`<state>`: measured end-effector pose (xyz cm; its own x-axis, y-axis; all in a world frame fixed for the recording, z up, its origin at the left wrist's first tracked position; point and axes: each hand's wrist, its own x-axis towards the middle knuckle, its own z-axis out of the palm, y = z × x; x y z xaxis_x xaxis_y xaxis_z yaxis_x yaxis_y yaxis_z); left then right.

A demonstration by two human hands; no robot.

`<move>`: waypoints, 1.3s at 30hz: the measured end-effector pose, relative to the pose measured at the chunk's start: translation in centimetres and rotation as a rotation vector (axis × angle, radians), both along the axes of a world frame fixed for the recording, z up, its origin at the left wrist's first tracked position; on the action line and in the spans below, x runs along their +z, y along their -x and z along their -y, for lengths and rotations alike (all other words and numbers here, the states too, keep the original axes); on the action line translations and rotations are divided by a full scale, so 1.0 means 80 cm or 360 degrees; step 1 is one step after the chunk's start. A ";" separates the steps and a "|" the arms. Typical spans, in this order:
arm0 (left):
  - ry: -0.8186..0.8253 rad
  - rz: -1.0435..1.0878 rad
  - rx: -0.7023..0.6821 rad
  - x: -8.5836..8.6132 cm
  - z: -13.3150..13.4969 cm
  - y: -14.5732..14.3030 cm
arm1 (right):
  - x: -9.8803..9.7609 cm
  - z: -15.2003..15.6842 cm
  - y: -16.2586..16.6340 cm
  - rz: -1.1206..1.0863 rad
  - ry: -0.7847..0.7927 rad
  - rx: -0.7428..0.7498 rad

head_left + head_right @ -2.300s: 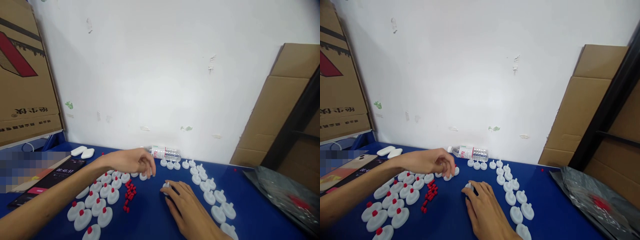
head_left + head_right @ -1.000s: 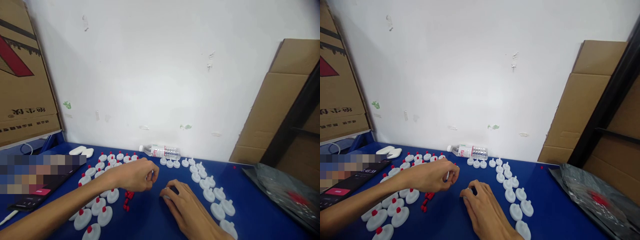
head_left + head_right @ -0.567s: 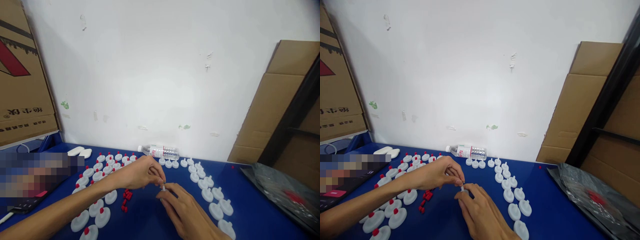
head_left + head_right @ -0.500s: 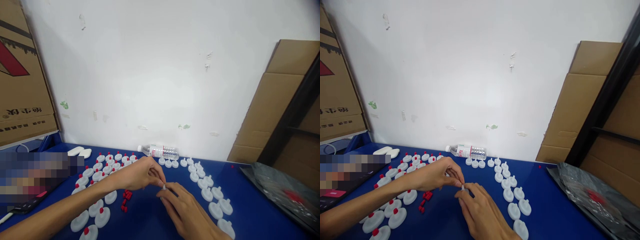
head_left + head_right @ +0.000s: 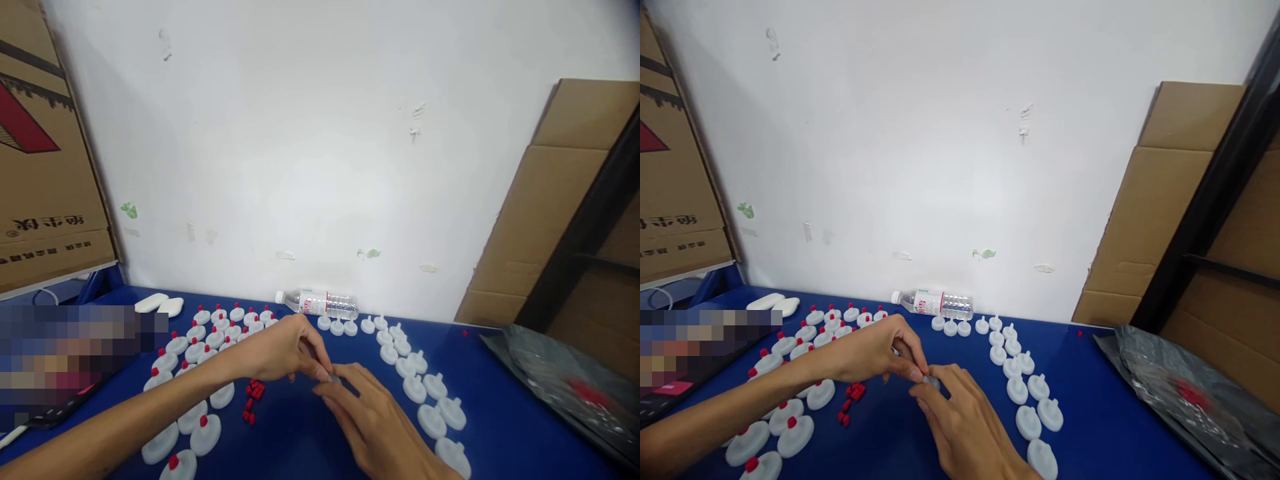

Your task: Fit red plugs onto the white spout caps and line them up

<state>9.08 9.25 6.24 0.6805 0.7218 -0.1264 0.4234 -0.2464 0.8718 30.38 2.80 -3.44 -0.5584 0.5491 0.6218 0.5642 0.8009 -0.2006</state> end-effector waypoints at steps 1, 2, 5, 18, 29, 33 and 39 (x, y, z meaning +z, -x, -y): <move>0.0036 0.0024 0.0000 0.001 -0.001 0.000 | 0.001 0.000 0.000 -0.0027 -0.0036 0.0003; 0.0073 0.0049 0.0002 0.002 -0.001 0.000 | 0.003 0.000 -0.001 -0.0057 -0.0070 0.0009; 0.0216 0.0133 0.0073 0.005 -0.001 0.001 | 0.011 0.001 -0.002 -0.0155 -0.0204 0.0050; 0.0697 0.0241 -0.0162 0.018 0.028 -0.015 | 0.031 0.012 0.002 -0.0215 -0.0787 0.0087; 0.0596 0.0096 -0.0019 0.018 0.039 -0.021 | 0.037 0.014 0.012 -0.0279 -0.0881 0.0042; 0.0528 0.0098 0.0009 0.017 0.044 -0.022 | 0.043 0.014 0.009 -0.0309 -0.0870 0.0099; 0.0505 0.0130 -0.0026 0.016 0.037 -0.016 | 0.043 0.008 0.001 -0.0192 -0.0827 0.0079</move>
